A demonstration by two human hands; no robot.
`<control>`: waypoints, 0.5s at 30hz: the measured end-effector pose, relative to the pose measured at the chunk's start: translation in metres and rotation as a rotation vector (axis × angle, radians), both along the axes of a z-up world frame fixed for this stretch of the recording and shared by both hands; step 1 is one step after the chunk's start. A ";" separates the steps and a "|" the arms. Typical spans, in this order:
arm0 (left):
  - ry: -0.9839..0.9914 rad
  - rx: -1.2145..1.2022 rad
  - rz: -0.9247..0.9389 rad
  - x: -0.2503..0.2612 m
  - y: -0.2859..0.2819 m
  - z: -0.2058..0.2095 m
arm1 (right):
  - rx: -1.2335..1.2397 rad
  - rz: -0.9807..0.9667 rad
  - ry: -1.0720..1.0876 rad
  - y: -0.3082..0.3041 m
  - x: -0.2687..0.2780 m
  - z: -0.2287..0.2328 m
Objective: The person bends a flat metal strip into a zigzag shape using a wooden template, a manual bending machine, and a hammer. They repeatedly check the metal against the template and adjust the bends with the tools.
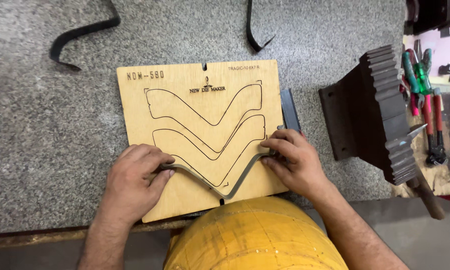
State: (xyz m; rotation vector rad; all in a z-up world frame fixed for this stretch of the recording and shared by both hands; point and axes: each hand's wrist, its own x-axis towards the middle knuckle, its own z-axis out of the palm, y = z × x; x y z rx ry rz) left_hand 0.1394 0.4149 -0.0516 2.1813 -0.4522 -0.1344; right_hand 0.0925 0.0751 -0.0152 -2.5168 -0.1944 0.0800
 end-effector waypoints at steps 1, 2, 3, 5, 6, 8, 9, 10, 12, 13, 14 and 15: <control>-0.017 -0.005 0.005 -0.001 -0.001 0.000 | -0.005 0.009 -0.019 -0.002 -0.002 -0.001; -0.037 -0.001 0.019 -0.003 0.001 0.001 | -0.002 0.027 -0.040 -0.002 -0.002 -0.004; -0.027 -0.072 0.015 -0.005 0.002 0.001 | 0.001 0.045 -0.061 -0.002 -0.004 -0.006; -0.015 -0.197 0.046 -0.011 0.011 0.003 | 0.026 0.011 -0.013 -0.003 -0.004 -0.009; -0.069 -0.189 0.120 -0.014 0.019 0.005 | 0.039 0.005 0.011 -0.004 -0.002 -0.010; -0.178 -0.175 0.256 -0.019 0.037 0.006 | 0.015 0.026 -0.002 -0.002 -0.002 -0.007; -0.156 -0.159 0.390 -0.024 0.049 0.008 | 0.000 0.032 -0.009 0.001 0.000 -0.005; -0.134 -0.156 0.508 -0.025 0.058 0.009 | -0.031 0.067 -0.050 0.004 0.002 -0.002; -0.077 -0.184 0.684 -0.030 0.073 0.010 | -0.102 0.119 -0.129 0.007 0.007 0.001; -0.042 -0.214 0.741 -0.034 0.078 0.010 | -0.113 0.127 -0.149 0.008 0.009 0.000; 0.000 -0.247 0.790 -0.039 0.078 0.008 | -0.130 0.127 -0.164 0.006 0.006 0.001; 0.002 -0.246 0.777 -0.043 0.076 0.007 | -0.146 0.126 -0.179 0.003 0.001 0.001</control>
